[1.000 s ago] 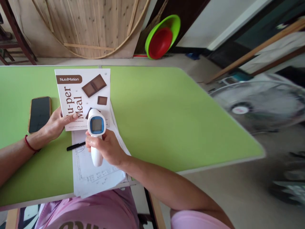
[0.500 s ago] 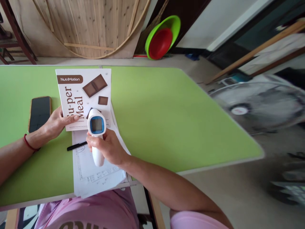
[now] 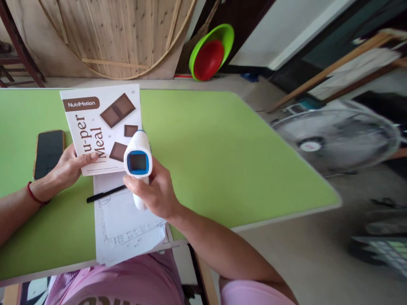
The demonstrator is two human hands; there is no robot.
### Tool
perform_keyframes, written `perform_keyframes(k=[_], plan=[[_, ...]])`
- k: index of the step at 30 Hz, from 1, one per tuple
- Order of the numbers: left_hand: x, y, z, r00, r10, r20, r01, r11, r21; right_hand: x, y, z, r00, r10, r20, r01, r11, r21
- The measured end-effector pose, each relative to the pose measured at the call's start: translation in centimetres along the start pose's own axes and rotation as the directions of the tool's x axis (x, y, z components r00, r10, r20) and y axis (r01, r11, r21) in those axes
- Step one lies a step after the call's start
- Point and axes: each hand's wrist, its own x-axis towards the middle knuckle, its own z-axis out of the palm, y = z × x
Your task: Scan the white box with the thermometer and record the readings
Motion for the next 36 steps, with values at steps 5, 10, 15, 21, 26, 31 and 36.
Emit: perform_keyframes(k=[5,10,15,21,26,31,36], plan=[[0.2,0.1,-0.5,0.977,0.143,-0.156,-0.134,0.989,0.07,0.4,-0.4,-1.0,0.998,-0.017,-0.054,0.017,1.0,0.003],[0.9,-0.4,-1.7,0.944,0.217,-0.25,-0.185,0.972,0.143,2.7,-0.5,-4.3,0.993,-0.108,-0.049,0.084,0.933,-0.349],[1.8,-1.2,-2.2,0.955,0.212,-0.207,-0.201,0.977,0.074,5.1,0.5,-8.5,0.999,-0.018,-0.05,-0.034,0.517,-0.855],[2.3,-1.8,-2.5,0.978,0.178,-0.105,-0.172,0.983,0.068,5.6,1.1,-9.5,0.981,0.187,-0.047,-0.098,0.275,-0.956],[2.3,-2.0,-2.4,0.969,0.188,-0.163,-0.162,0.974,0.159,5.9,2.2,-10.2,0.971,0.237,-0.028,-0.093,0.271,-0.958],[2.1,-2.8,-2.3,0.971,0.146,-0.188,-0.122,0.984,0.131,5.5,3.7,-11.8,0.979,0.202,0.005,-0.05,0.265,-0.963],[2.4,-4.0,-2.3,0.971,0.128,-0.2,-0.107,0.988,0.108,3.5,2.7,-9.7,0.971,-0.212,0.11,0.164,0.256,-0.953]])
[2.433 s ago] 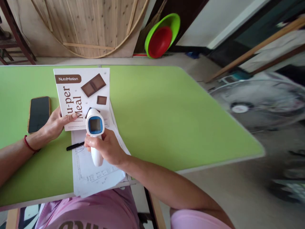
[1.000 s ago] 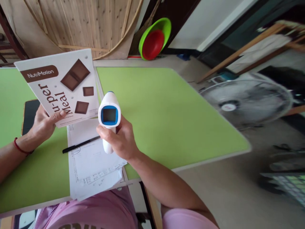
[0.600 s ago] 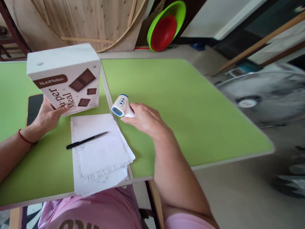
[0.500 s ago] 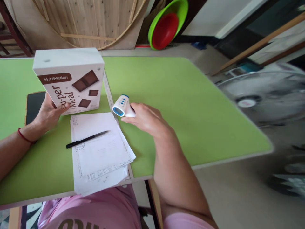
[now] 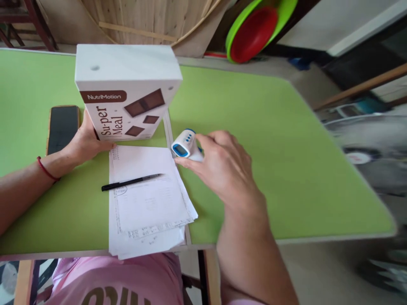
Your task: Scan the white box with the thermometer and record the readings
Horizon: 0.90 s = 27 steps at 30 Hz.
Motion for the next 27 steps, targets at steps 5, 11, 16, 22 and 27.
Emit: perform_keyframes(k=[5,11,16,22,27], plan=[[0.3,-0.8,-0.4,0.997,0.045,0.059,-0.05,0.995,0.09,-0.6,-5.1,0.4,0.866,-0.45,0.218,0.347,0.855,0.386],[0.6,-1.1,-1.2,0.989,0.055,0.141,-0.081,0.98,0.182,-0.4,-5.6,0.6,0.778,-0.571,0.261,0.459,0.801,0.384],[0.9,-1.1,-1.3,0.97,0.002,0.244,-0.091,0.931,0.353,0.2,-6.2,-1.0,0.941,-0.328,0.081,0.243,0.823,0.513],[1.1,-1.7,-1.5,0.946,0.053,0.319,-0.197,0.876,0.44,1.5,-10.1,0.7,0.982,-0.168,0.08,0.034,0.581,0.813],[1.1,-2.3,-1.4,0.945,0.084,0.317,-0.237,0.843,0.482,1.2,-11.9,4.9,0.991,-0.052,0.125,-0.08,0.524,0.848]])
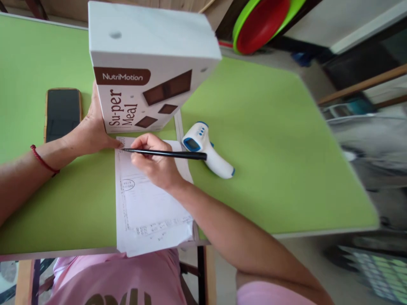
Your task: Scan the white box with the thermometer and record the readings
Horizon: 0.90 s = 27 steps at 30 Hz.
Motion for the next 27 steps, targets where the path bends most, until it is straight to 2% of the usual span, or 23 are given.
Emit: perform_keyframes(k=[4,8,21,27], plan=[[-0.07,0.26,-0.3,0.999,0.03,0.019,-0.03,0.999,0.021,-0.48,1.19,1.05,0.982,-0.15,-0.114,0.136,0.983,-0.119],[-0.02,0.65,-0.7,0.999,0.035,0.041,-0.037,0.998,0.051,-0.57,1.35,0.98,0.961,-0.257,-0.101,0.232,0.95,-0.208],[-0.04,0.15,-0.85,0.998,0.034,0.058,-0.039,0.996,0.075,-0.39,1.33,1.2,0.97,-0.24,-0.034,0.228,0.95,-0.213],[-0.09,0.28,-0.79,0.999,0.028,0.037,-0.03,0.999,0.038,-0.36,1.29,1.22,0.962,-0.272,-0.018,0.265,0.949,-0.173]])
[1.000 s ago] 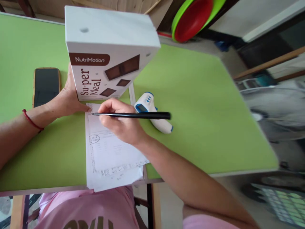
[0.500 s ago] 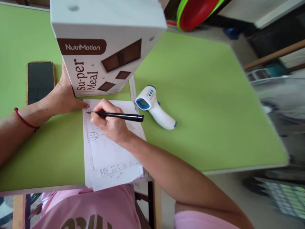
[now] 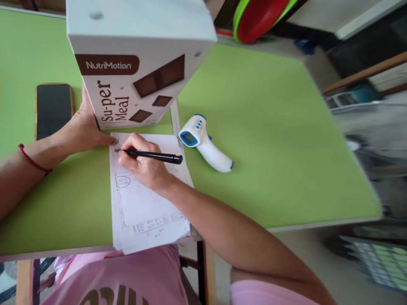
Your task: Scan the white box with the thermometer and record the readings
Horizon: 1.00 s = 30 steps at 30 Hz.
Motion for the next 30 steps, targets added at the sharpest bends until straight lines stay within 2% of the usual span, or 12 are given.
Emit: perform_keyframes(k=[10,16,20,30], plan=[[0.27,0.57,-0.02,0.999,-0.038,0.012,0.037,0.999,0.033,0.06,-0.09,-0.13,1.0,0.01,0.018,-0.01,1.0,0.01],[0.35,0.35,-0.06,0.997,-0.048,0.055,0.045,0.998,0.054,0.0,0.0,-0.13,0.997,0.074,0.012,-0.073,0.997,-0.037],[0.28,0.08,-0.11,0.999,-0.035,0.038,0.033,0.999,0.028,0.04,0.0,-0.08,0.997,0.076,-0.019,-0.077,0.995,-0.058],[0.11,0.13,-0.02,1.0,-0.011,0.021,0.01,1.0,0.02,0.19,-0.16,-0.21,0.998,0.059,0.022,-0.059,0.998,-0.01]])
